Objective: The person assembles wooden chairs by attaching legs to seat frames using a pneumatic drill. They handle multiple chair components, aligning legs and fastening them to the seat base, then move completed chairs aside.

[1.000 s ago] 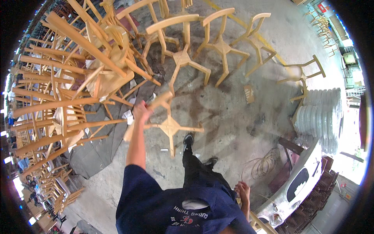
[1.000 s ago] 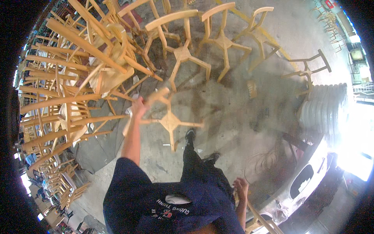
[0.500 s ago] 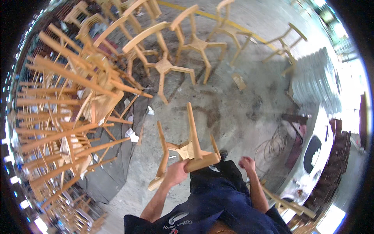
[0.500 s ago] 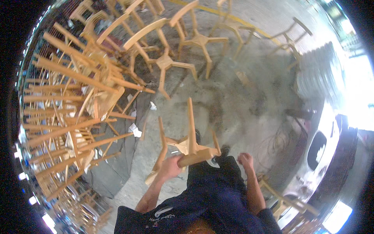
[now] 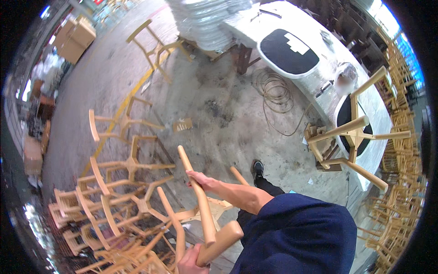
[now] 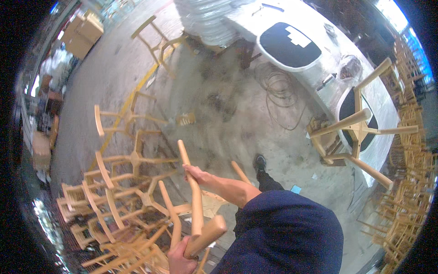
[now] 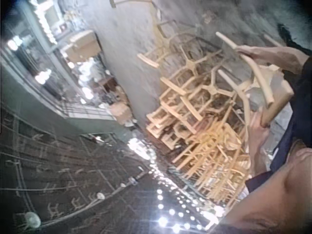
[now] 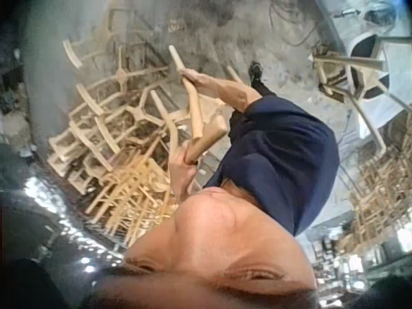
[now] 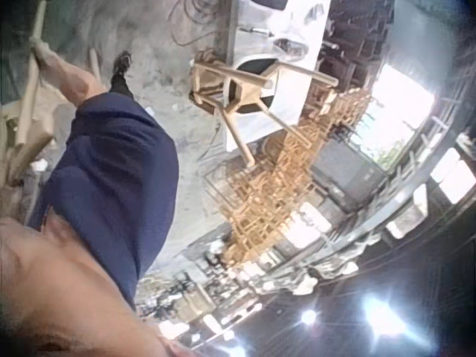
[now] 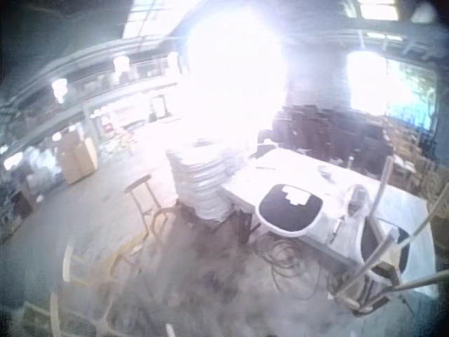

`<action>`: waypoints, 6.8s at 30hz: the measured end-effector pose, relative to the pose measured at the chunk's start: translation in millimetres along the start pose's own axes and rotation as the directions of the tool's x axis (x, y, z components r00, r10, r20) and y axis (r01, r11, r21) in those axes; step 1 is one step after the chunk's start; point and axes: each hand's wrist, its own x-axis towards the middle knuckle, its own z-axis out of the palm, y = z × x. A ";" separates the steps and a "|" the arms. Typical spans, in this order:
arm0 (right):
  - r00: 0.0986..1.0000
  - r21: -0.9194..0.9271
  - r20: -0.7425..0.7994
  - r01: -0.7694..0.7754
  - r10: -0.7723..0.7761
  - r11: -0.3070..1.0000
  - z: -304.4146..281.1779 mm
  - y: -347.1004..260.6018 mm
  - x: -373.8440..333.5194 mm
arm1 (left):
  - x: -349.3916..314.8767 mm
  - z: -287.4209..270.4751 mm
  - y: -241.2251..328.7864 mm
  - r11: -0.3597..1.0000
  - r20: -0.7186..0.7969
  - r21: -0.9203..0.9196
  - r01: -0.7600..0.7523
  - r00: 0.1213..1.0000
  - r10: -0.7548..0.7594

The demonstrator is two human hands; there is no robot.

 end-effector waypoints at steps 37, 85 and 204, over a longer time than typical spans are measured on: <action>-0.743 -0.859 -0.308 0.486 -0.593 -0.162 -254.3 -560.8 -340.4 | 912.6 -23.2 502.8 0.090 -0.327 -0.893 -0.441 0.772 0.545; 0.117 0.100 -0.889 0.993 -0.443 0.062 -821.0 -512.2 -493.7 | 783.5 207.3 546.1 0.918 0.270 -0.319 -0.235 0.906 0.326; 0.132 0.043 -0.897 0.976 -0.421 0.215 -677.5 -673.7 -295.4 | 1007.2 211.6 605.6 0.689 0.362 -0.703 -0.174 0.746 0.558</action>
